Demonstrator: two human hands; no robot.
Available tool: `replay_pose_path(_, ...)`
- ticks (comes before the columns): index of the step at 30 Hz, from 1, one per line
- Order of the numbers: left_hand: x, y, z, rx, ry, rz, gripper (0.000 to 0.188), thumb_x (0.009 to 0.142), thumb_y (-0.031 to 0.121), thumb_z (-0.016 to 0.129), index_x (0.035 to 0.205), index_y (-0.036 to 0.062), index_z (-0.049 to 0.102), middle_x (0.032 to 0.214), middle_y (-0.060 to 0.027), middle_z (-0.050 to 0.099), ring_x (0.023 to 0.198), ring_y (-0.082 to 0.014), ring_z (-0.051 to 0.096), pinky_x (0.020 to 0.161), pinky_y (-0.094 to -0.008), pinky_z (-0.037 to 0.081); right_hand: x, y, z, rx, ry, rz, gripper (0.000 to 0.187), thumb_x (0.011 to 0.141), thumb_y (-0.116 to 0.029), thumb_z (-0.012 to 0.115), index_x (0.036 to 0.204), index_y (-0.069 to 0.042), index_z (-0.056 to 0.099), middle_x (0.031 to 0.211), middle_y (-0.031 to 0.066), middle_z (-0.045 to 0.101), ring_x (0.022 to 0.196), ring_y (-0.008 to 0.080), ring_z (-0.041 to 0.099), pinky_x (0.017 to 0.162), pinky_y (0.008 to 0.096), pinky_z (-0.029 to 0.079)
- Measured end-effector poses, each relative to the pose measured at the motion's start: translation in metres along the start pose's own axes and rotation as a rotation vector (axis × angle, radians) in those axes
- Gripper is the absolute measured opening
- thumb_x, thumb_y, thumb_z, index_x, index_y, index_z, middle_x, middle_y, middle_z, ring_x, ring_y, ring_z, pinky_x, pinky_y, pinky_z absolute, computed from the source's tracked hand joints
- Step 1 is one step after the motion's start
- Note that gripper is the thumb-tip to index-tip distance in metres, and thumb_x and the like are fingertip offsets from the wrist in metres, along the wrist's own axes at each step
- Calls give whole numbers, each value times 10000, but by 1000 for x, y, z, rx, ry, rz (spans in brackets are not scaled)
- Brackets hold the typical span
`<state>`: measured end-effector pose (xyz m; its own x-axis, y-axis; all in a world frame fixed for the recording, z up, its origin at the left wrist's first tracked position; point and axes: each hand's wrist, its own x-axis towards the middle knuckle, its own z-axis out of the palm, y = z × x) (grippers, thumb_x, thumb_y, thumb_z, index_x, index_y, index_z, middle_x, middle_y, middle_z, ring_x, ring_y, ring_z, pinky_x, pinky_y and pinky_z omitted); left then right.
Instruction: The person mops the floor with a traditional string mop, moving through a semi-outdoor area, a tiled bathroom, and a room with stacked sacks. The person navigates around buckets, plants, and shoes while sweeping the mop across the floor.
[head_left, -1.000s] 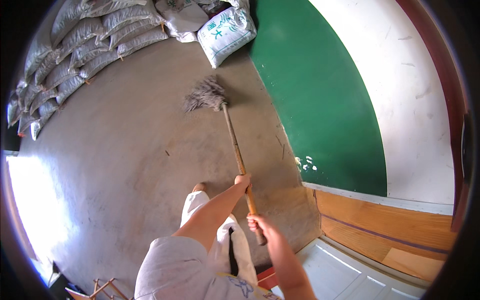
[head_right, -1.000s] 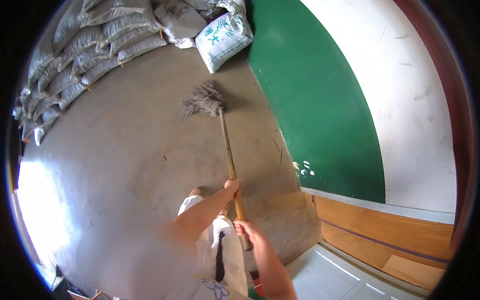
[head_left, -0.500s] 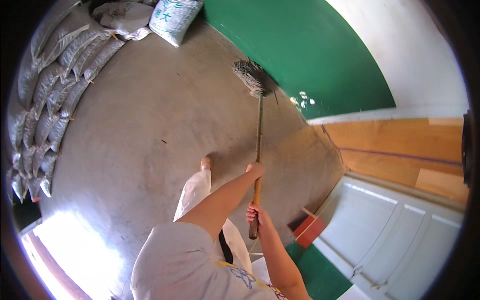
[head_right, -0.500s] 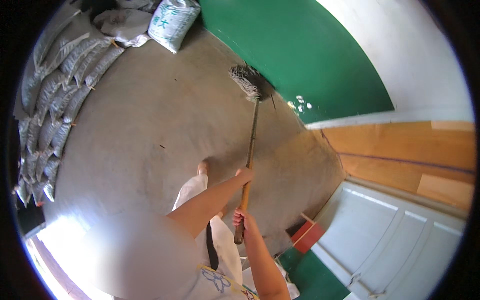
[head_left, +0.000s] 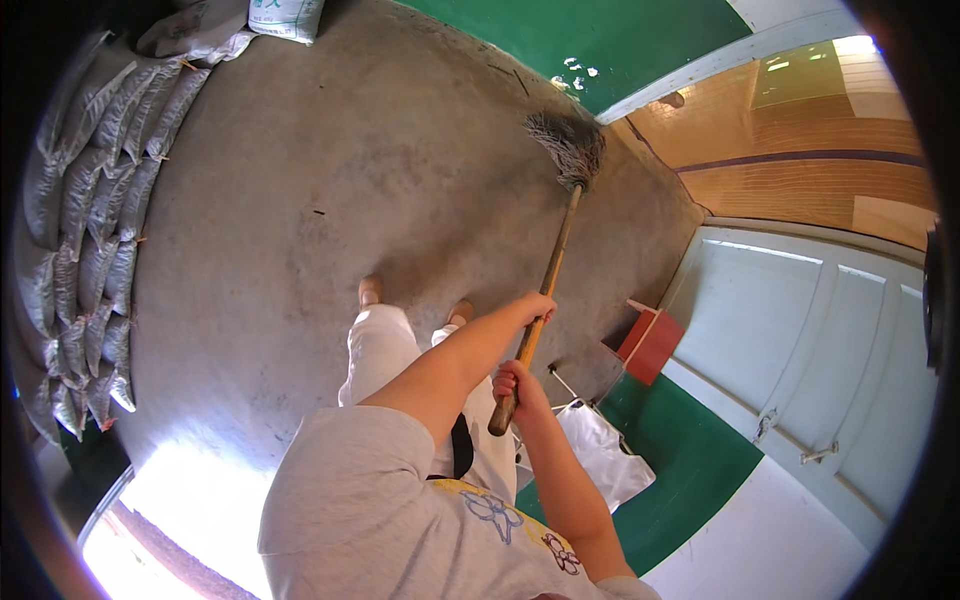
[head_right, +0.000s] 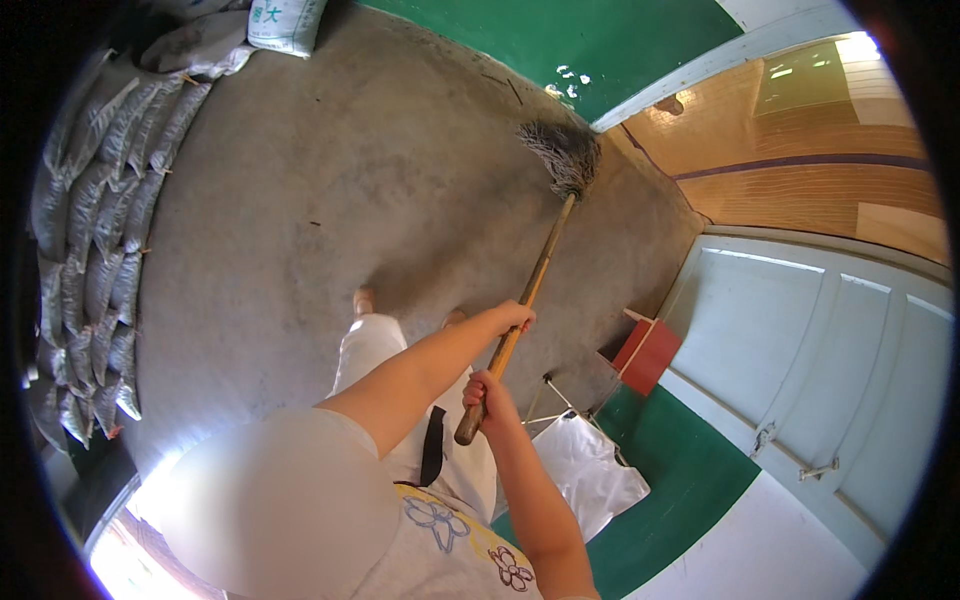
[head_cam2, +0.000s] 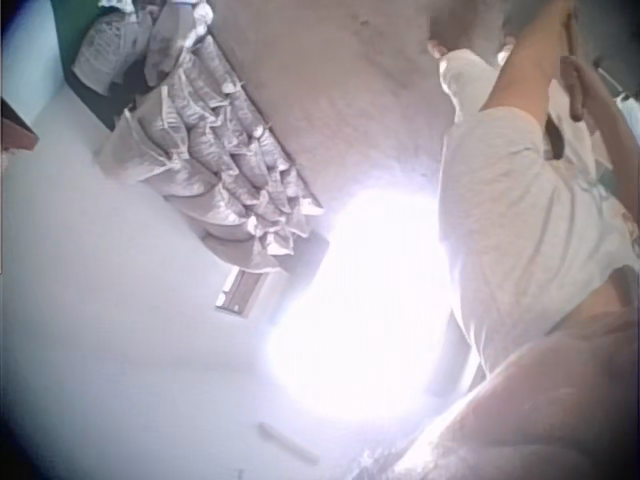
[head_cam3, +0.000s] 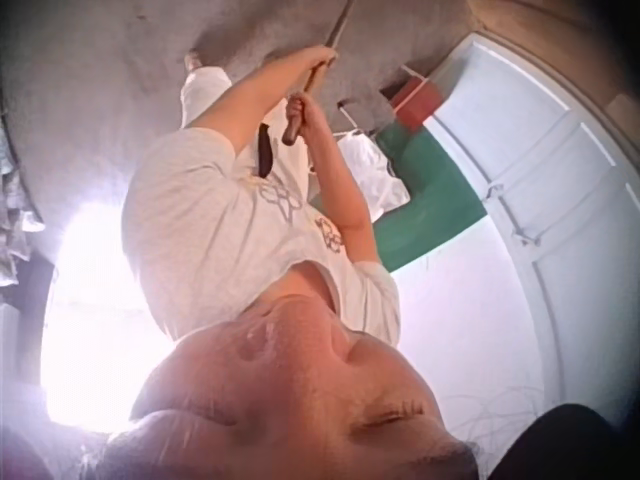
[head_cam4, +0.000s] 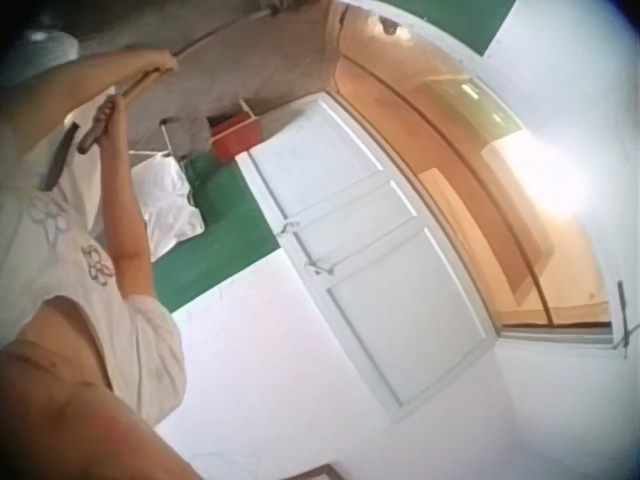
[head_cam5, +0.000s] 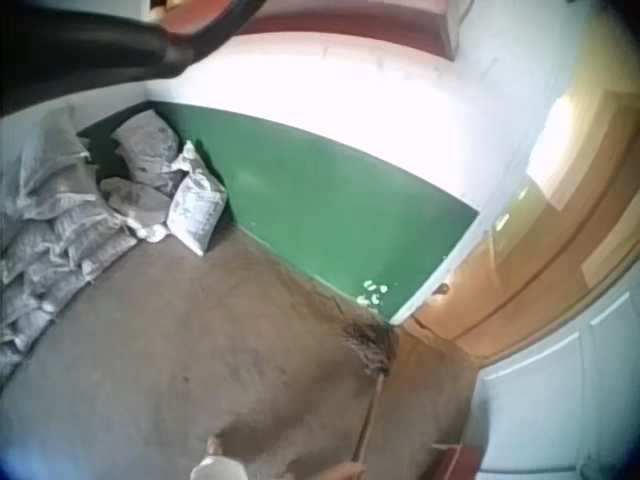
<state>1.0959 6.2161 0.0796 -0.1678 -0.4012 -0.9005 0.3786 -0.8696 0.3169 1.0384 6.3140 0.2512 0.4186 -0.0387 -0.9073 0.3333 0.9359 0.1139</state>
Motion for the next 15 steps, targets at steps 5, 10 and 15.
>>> replay_pose_path(5, -35, -6, -50, 49, 57, 118, 129, 643, 69, 588, 552, -5, 533, 522, -98, 520, 436, -171, 510, 400, -292, 415, 12, 46, 34, -134, -5, -6, 182, 753, -19, 520, 677, -86, 369, 551, -30, 336, 457, 61, 339, 417, 192, 309)
replay_pose_path(10, -83, -21, -147, -67, 120, 221, 132, 640, 63, 581, 542, -13, 536, 500, -92, 512, 418, -165, 502, 391, -284, 412, 31, 119, 74, -327, -102, 79, 220, 773, -40, 516, 635, -118, 364, 554, -70, 338, 467, 21, 354, 429, 159, 311)
replay_pose_path(15, -162, -78, -269, -361, 182, 293, 158, 643, 68, 576, 507, 4, 527, 468, -78, 495, 395, -164, 489, 384, -281, 406, 59, 229, 115, -513, -71, 231, 236, 754, -44, 535, 602, -113, 368, 546, -41, 336, 467, 56, 350, 447, 196, 325)
